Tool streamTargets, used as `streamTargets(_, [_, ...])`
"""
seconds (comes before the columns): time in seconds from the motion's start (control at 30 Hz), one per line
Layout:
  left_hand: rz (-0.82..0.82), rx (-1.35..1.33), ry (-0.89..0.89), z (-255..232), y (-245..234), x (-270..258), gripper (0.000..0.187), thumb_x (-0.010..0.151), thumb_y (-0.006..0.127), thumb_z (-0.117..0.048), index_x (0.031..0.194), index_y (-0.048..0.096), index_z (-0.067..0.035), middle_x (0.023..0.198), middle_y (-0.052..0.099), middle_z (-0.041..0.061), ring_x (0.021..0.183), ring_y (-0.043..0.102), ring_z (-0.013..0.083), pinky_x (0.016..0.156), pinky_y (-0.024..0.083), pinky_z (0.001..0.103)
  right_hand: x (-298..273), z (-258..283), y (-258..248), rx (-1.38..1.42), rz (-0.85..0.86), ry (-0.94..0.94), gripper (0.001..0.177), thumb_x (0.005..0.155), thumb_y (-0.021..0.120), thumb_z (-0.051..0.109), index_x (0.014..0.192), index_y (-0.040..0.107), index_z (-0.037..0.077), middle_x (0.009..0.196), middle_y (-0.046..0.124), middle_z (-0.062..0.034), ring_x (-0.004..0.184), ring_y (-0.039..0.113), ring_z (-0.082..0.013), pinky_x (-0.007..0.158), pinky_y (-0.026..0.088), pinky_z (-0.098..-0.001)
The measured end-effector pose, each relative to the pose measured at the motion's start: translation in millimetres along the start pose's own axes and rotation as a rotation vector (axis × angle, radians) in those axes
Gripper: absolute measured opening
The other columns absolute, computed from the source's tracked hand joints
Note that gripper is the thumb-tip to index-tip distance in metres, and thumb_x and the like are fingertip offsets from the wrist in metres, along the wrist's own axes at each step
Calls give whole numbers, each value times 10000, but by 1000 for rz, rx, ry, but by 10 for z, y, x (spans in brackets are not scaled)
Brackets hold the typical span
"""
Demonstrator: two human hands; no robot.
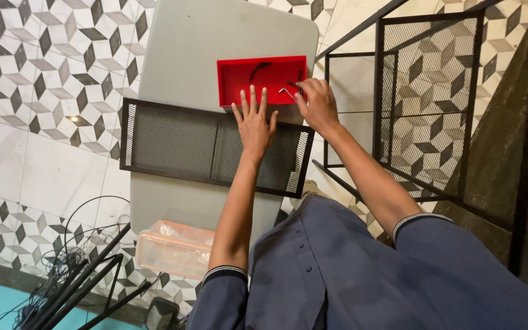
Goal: The person assembles a black metal mesh storage shelf by hand. They lift and position the frame, align the mesh panels, and secure joints by inserting and tightening fasteners. The person repeatedly adjusts the frame and checks alignment while working on the floor.
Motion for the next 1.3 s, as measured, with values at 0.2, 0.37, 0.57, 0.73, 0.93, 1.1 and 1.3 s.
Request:
streamTargets(0.2, [45, 31, -6, 46, 113, 120, 671, 1005, 595, -443, 1595, 386, -201, 1670, 295, 140, 1552, 197, 405, 1233, 114, 654, 291, 0, 124, -173, -108, -103, 187, 864, 823, 168, 1025, 795, 77, 1435, 502, -173, 1353, 416, -371, 1149, 357, -482])
streamTargets(0.37, [73, 35, -12, 55, 153, 152, 652, 1012, 592, -445, 1580, 418, -176, 1660, 309, 146, 1550, 192, 405, 1233, 104, 661, 417, -74, 273, -300, -149, -86, 181, 802, 868, 166, 930, 796, 62, 1572, 388, -226, 1463, 304, -423, 1212, 292, -502])
streamTargets(0.57, [68, 27, -4, 51, 147, 136, 652, 1005, 593, -445, 1563, 440, -146, 1659, 303, 168, 1553, 179, 413, 1232, 96, 660, 533, -236, 362, -240, -84, -7, 142, 804, 862, 160, 858, 776, 61, 1571, 399, -213, 1492, 287, -416, 1214, 298, -507])
streamTargets(0.73, [54, 2, 4, 21, 116, 106, 674, 1011, 599, -434, 1578, 423, -117, 1664, 271, 202, 1556, 166, 425, 1231, 95, 651, 483, -262, 329, -163, -101, -12, 123, 847, 831, 157, 865, 756, 62, 1567, 409, -212, 1499, 293, -418, 1224, 299, -502])
streamTargets(0.93, [-22, -4, 24, -121, 10, -37, 697, 1010, 603, -433, 1597, 389, -123, 1688, 194, 223, 1564, 151, 429, 1242, 100, 648, 214, -166, 167, -34, -182, 5, 105, 876, 802, 151, 865, 738, 69, 1544, 455, -208, 1504, 312, -415, 1244, 276, -513])
streamTargets(1.1, [-44, -23, 64, -272, -63, -190, 702, 1010, 612, -425, 1602, 377, -130, 1685, 191, 218, 1565, 141, 425, 1236, 105, 652, -87, -42, 21, 12, -215, 14, 96, 874, 781, 154, 872, 736, 69, 1508, 478, -232, 1473, 328, -430, 1204, 284, -514])
streamTargets(1.3, [-68, -60, 114, -417, -154, -609, 698, 1006, 626, -411, 1595, 381, -128, 1685, 192, 226, 1571, 145, 422, 1237, 112, 652, -645, 58, -125, -3, -278, 34, 95, 889, 770, 155, 919, 729, 74, 1494, 517, -199, 1467, 382, -401, 1189, 326, -492])
Point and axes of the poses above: each hand's wrist, its own x-axis towards the middle knuckle, its own y-axis out of the palm, z = x × y, the point moved 6 cm from there along x, towards the middle knuckle
